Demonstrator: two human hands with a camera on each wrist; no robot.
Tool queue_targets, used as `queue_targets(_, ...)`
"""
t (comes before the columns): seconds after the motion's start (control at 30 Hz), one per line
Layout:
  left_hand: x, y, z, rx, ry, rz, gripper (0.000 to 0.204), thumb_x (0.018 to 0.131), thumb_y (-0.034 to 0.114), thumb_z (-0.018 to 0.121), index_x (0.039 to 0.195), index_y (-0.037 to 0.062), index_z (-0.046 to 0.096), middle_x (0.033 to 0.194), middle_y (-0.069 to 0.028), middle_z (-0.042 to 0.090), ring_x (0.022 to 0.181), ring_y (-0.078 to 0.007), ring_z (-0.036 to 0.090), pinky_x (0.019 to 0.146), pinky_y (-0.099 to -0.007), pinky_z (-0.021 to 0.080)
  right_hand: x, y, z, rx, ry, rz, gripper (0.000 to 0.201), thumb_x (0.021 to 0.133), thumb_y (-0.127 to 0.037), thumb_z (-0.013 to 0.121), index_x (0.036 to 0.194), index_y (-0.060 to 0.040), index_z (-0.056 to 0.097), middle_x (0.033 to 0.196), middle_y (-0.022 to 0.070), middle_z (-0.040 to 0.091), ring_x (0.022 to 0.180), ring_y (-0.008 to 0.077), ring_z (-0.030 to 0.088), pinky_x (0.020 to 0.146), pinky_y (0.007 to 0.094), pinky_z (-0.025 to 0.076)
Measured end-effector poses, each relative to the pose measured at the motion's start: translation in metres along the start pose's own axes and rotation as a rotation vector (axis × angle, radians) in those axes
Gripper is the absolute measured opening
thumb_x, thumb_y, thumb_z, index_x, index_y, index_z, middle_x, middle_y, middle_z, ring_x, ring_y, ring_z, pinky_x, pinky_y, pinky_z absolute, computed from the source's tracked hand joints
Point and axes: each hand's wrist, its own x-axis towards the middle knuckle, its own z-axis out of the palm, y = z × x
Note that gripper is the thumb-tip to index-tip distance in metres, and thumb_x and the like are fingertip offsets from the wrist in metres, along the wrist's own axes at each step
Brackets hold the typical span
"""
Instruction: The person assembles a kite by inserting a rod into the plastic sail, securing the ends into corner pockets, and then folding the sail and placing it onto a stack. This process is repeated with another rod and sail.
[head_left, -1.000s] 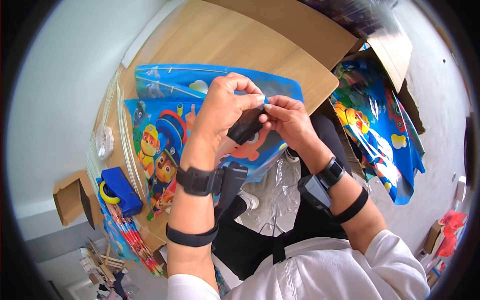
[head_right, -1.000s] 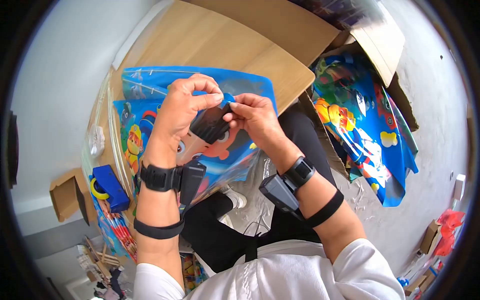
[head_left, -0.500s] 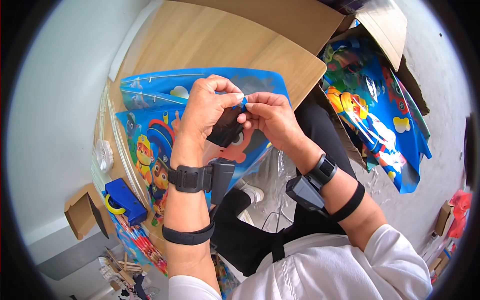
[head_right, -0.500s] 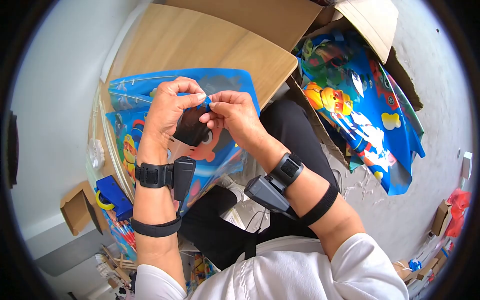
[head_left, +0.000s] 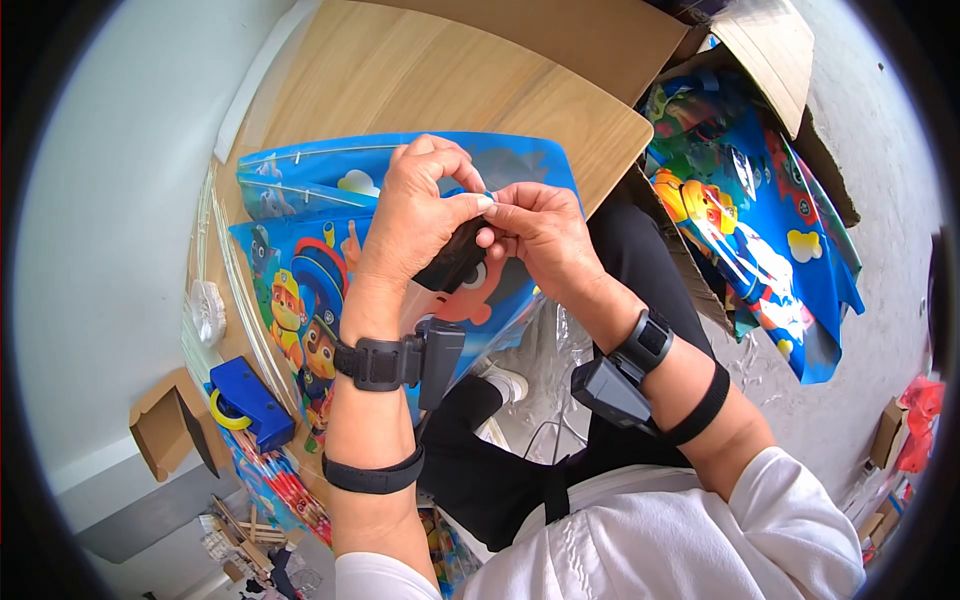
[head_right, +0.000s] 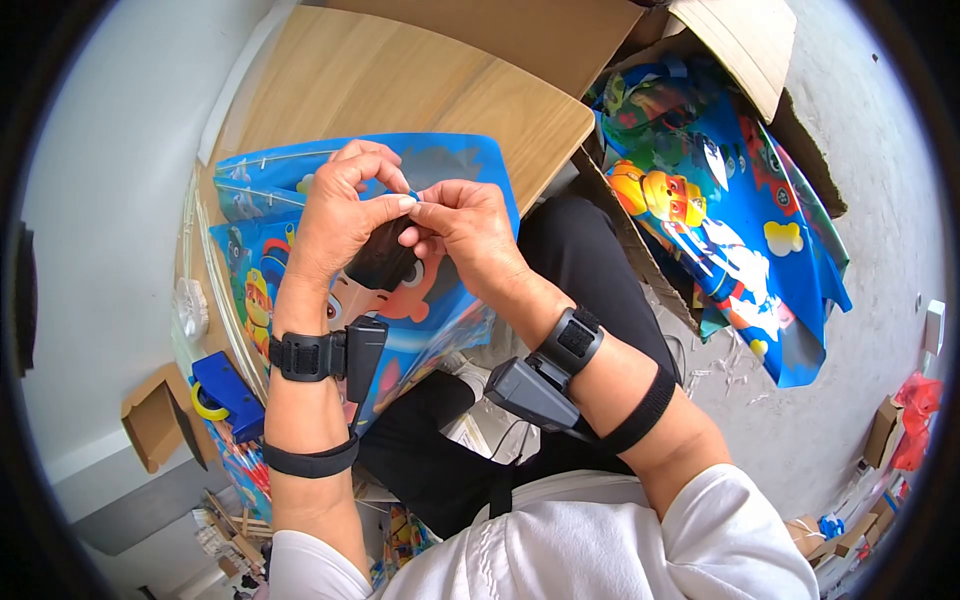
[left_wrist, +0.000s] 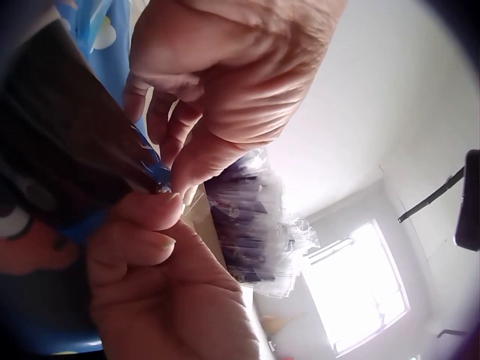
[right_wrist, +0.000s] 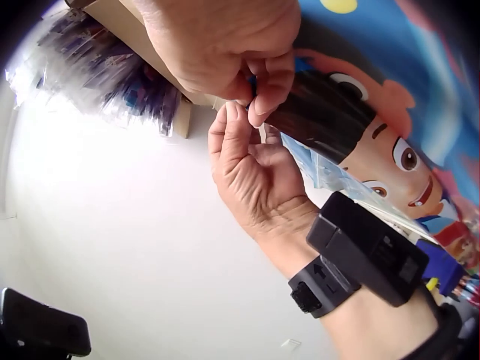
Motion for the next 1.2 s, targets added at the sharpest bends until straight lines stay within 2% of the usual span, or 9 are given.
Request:
queue_targets(0.07, 0.001, -0.001, -0.001, 0.061, 0.044, 0.079, 0.016, 0.069, 0.008, 0.072, 0.081, 0.0007, 0.065, 0.094, -0.0032, 0.06, 0.09, -0.0157, 0.056, 0.079, -0.032, 0.044, 0.0, 0.001, -0.001, -0.006, -0.01, 0.001, 0.009, 0.087, -0.005, 0.06, 0.084, 0.0037, 0.061, 0.067, 0.0088, 0.063, 0.053, 0.0103, 0.058, 0.046, 0.0206, 0.048)
queue_targets(0.17, 0.004, -0.001, -0.009, -0.047, -0.044, -0.048, 0.018, 0.071, 0.011, 0.071, 0.083, 0.0009, 0.064, 0.092, -0.0046, 0.062, 0.092, -0.0161, 0.056, 0.08, -0.0328, 0.043, -0.001, 0.001, -0.001, 0.0, -0.015, 0.0, 0.009, 0.087, -0.005, 0.06, 0.084, 0.0041, 0.061, 0.067, 0.0092, 0.063, 0.053, 0.0105, 0.059, 0.046, 0.021, 0.048)
queue_targets(0.23, 0.007, 0.004, -0.015, -0.166, -0.306, -0.191, 0.017, 0.073, 0.014, 0.07, 0.082, 0.0011, 0.062, 0.084, -0.0039, 0.063, 0.083, -0.0124, 0.056, 0.075, -0.0294, 0.045, -0.002, 0.001, 0.0, 0.012, -0.012, -0.001, 0.009, 0.087, -0.005, 0.06, 0.085, 0.0043, 0.061, 0.067, 0.0094, 0.063, 0.053, 0.0107, 0.059, 0.046, 0.0212, 0.048)
queue_targets(0.53, 0.009, -0.008, -0.01, -0.308, -0.249, -0.252, 0.011, 0.073, 0.004, 0.07, 0.069, 0.0026, 0.059, 0.064, 0.002, 0.056, 0.061, -0.0042, 0.05, 0.054, -0.0217, 0.042, -0.008, 0.001, 0.006, -0.006, 0.062, -0.018, 0.008, 0.084, -0.003, 0.062, 0.084, 0.005, 0.06, 0.071, 0.0085, 0.062, 0.056, 0.0116, 0.06, 0.048, 0.022, 0.048)
queue_targets(0.6, 0.009, -0.007, -0.008, -0.271, -0.217, -0.251, 0.011, 0.071, 0.004, 0.07, 0.07, 0.0001, 0.06, 0.063, -0.0014, 0.058, 0.061, -0.0063, 0.052, 0.054, -0.0234, 0.044, -0.018, -0.003, 0.013, -0.268, 0.3, -0.239, 0.006, 0.083, -0.002, 0.062, 0.084, 0.0037, 0.059, 0.073, 0.0061, 0.062, 0.056, 0.0105, 0.059, 0.049, 0.022, 0.047)
queue_targets(0.67, 0.008, -0.006, -0.007, -0.234, -0.184, -0.251, 0.011, 0.07, 0.004, 0.07, 0.07, -0.0025, 0.061, 0.062, -0.0047, 0.06, 0.061, -0.0084, 0.054, 0.055, -0.0252, 0.045, -0.019, 0.004, 0.003, -0.311, 0.301, -0.328, 0.008, 0.081, 0.001, 0.063, 0.09, 0.001, 0.061, 0.077, 0.0056, 0.061, 0.061, 0.0123, 0.059, 0.052, 0.0236, 0.047)
queue_targets(0.73, 0.007, -0.004, -0.007, -0.257, -0.167, -0.264, 0.012, 0.069, 0.003, 0.071, 0.07, -0.0029, 0.061, 0.062, -0.0053, 0.061, 0.06, -0.0091, 0.055, 0.055, -0.0253, 0.046, -0.018, 0.007, -0.003, -0.778, 0.248, -0.867, 0.016, 0.08, 0.002, 0.063, 0.095, -0.0026, 0.063, 0.084, 0.0073, 0.059, 0.069, 0.0169, 0.059, 0.056, 0.0259, 0.047)
queue_targets(1.1, 0.005, -0.001, -0.008, -0.246, -0.162, -0.183, 0.013, 0.069, 0.004, 0.072, 0.071, -0.0021, 0.06, 0.064, -0.0061, 0.061, 0.061, -0.0091, 0.055, 0.056, -0.0258, 0.046, -0.008, 0.001, 0.002, -0.968, 0.202, -0.912, 0.012, 0.079, -0.001, 0.063, 0.091, -0.0012, 0.063, 0.085, 0.0131, 0.058, 0.074, 0.0291, 0.059, 0.062, 0.0353, 0.049)
queue_targets(1.2, 0.003, 0.006, -0.011, -0.226, -0.173, -0.164, 0.015, 0.068, 0.004, 0.072, 0.07, -0.0014, 0.058, 0.064, -0.006, 0.06, 0.061, -0.0091, 0.054, 0.056, -0.0257, 0.045, -0.003, -0.015, -0.002, -0.901, 0.128, -0.743, 0.009, 0.078, -0.006, 0.064, 0.085, 0.0002, 0.062, 0.077, 0.0131, 0.059, 0.069, 0.0277, 0.059, 0.058, 0.0359, 0.047)
